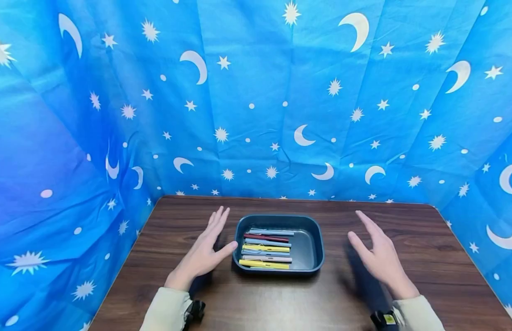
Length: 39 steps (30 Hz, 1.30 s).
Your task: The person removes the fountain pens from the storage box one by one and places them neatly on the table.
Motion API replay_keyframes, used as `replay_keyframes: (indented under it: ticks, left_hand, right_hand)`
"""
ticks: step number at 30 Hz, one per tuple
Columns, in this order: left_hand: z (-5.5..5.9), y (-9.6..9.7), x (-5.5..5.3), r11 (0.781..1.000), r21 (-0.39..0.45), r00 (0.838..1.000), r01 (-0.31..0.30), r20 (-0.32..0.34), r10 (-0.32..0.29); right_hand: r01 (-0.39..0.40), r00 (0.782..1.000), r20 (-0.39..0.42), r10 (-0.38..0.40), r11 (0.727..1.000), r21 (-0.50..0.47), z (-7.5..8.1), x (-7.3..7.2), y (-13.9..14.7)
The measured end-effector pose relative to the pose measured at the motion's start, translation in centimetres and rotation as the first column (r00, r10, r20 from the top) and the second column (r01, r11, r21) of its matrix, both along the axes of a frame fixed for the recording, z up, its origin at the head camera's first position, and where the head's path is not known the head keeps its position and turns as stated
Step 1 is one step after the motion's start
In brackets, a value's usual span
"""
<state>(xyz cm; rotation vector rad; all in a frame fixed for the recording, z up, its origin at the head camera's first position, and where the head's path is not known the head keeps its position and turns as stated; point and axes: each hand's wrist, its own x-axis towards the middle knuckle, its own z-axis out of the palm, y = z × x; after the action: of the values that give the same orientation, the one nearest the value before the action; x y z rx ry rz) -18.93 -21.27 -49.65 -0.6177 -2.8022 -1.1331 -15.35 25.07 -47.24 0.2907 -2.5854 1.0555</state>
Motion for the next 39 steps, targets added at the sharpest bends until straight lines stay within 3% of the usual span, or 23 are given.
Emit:
replay_keyframes:
  ticks: [6, 13, 19, 23, 31, 34, 39]
  left_hand:
    - [0.3, 0.2, -0.4, 0.987, 0.132, 0.989, 0.092, 0.108, -0.106]
    - [-0.6, -0.1, -1.0, 0.962, 0.256, 0.966, 0.096, 0.208, -0.152]
    - [-2.4, -0.1, -2.0, 0.911, 0.38, 0.95, 0.16, 0.193, -0.247]
    - [-3.4, 0.0, -2.6, 0.888, 0.416, 0.939, 0.194, 0.184, -0.291]
    - [-4.3, -0.3, -2.9, 0.853, 0.494, 0.916, 0.168, 0.241, -0.32]
    - [-4.7, -0.6, -2.9, 0.853, 0.496, 0.909, 0.165, 0.259, -0.326]
    - [-5.0, -0.9, -2.7, 0.832, 0.517, 0.896, 0.198, 0.249, -0.368]
  right_hand:
    - [-0.157, 0.987, 0.016, 0.161, 0.979, -0.126, 2.2, -1.3, -0.4]
    - [-0.342, 0.929, 0.041, 0.367, 0.898, -0.277, 4.0, -3.4, -1.6]
    - [-0.448, 0.86, 0.072, 0.505, 0.816, -0.366, 4.4, -5.0, -3.4]
    - [-0.487, 0.816, 0.116, 0.567, 0.78, -0.393, 4.5, -5.9, -4.5]
    - [-0.518, 0.701, 0.21, 0.682, 0.688, -0.508, 4.4, -7.3, -6.2]
    - [-0.5, 0.687, 0.231, 0.689, 0.679, -0.538, 4.2, -7.9, -6.8]
    - [-0.473, 0.701, 0.259, 0.665, 0.705, -0.529, 3.7, -9.0, -7.9]
